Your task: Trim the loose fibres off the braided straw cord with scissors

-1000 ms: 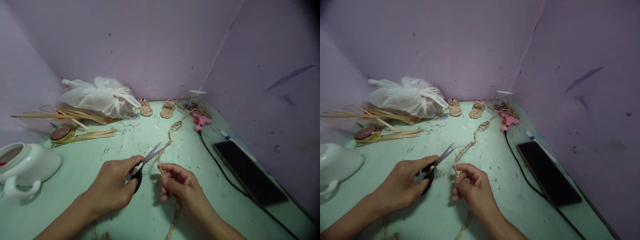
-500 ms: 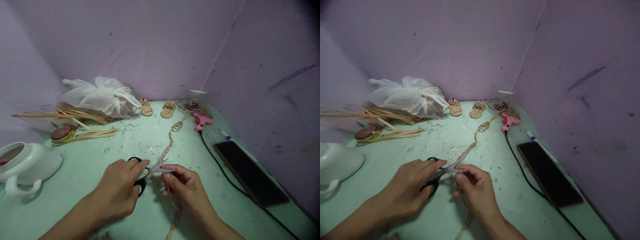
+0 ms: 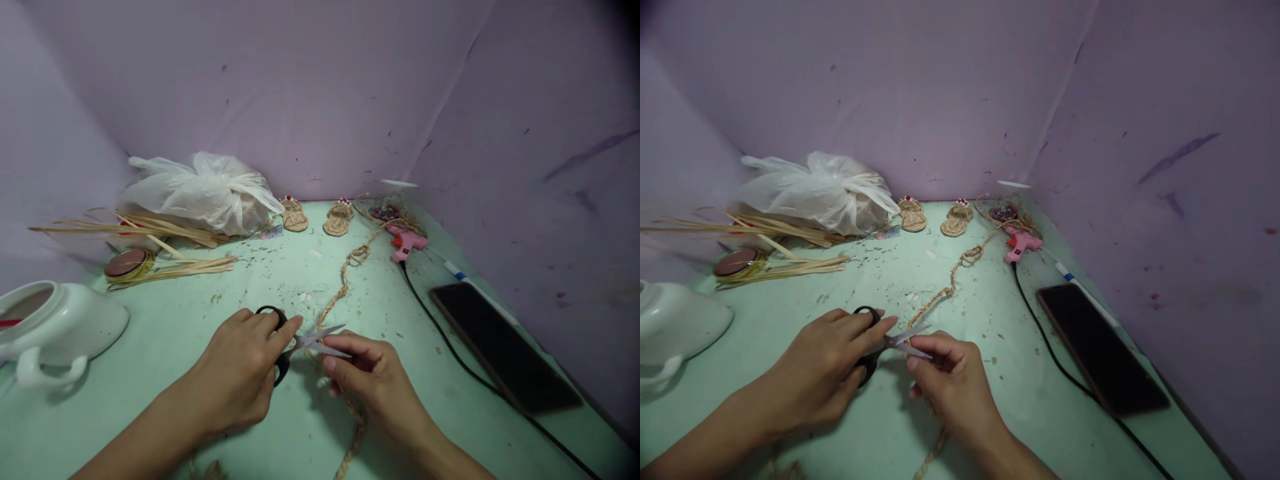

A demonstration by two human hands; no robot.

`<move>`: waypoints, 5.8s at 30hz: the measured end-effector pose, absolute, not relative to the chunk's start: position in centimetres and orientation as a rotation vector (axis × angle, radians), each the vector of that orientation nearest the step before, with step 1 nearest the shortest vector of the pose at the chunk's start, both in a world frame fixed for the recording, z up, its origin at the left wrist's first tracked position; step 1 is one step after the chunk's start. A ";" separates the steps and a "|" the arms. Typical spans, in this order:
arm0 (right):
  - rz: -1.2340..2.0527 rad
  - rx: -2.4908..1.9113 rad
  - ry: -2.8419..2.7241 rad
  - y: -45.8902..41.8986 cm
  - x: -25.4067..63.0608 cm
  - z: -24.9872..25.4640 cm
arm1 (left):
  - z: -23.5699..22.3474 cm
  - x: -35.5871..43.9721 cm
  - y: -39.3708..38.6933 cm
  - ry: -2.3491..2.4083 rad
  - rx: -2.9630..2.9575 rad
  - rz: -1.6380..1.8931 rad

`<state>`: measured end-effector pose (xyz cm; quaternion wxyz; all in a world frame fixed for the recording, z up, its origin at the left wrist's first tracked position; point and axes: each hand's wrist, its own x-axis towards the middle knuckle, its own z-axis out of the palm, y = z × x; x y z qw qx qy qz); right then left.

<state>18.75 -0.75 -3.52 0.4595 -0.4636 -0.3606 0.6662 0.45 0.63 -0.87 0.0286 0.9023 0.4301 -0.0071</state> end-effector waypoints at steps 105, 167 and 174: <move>1.436 -1.131 -1.118 -1.4 18.4 -3.4 | -1.5 1.8 -0.3 1.385 2.536 -0.172; 1.770 -1.000 -0.560 -0.3 19.2 -4.5 | -3.9 4.9 -0.5 1.208 0.821 0.678; 1.711 -1.022 -0.672 -0.3 19.1 -4.3 | -3.9 5.0 -0.6 1.203 0.822 0.689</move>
